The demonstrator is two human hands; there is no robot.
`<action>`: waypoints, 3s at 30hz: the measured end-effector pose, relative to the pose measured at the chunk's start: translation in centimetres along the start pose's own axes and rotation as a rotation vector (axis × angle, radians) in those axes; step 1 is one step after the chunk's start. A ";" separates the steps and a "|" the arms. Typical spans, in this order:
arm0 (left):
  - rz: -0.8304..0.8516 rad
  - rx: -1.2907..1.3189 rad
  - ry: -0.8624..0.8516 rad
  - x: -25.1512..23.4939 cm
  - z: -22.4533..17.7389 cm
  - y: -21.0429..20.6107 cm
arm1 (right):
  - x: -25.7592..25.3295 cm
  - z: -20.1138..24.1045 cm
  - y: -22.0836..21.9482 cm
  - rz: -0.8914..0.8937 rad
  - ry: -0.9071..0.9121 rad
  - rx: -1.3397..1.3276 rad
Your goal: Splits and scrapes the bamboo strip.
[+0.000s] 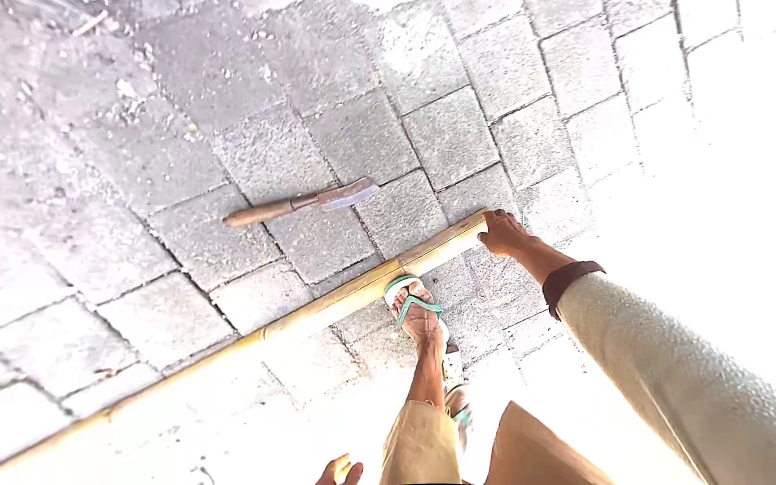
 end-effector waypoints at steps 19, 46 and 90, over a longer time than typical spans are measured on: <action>-0.317 0.794 -0.209 -2.8 -26.8 -6.2 | -6.7 -3.3 1.5 0.088 -0.078 -0.352; -0.209 1.970 0.137 -3.1 -37.4 -16.0 | 4.9 -1.1 10.9 -0.156 0.904 0.306; -0.113 1.638 0.533 -6.1 -37.8 -21.2 | 9.1 -6.0 0.3 0.192 0.393 0.510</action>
Point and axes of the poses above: each hand's wrist, its own x-axis away from the middle knuckle, its own y-axis out of the back of the hand, z = x × y, the point moved 2 cm from there along -x, towards the middle knuckle, and after that the axes turned 5 degrees about -z, right-handed, at the moved point
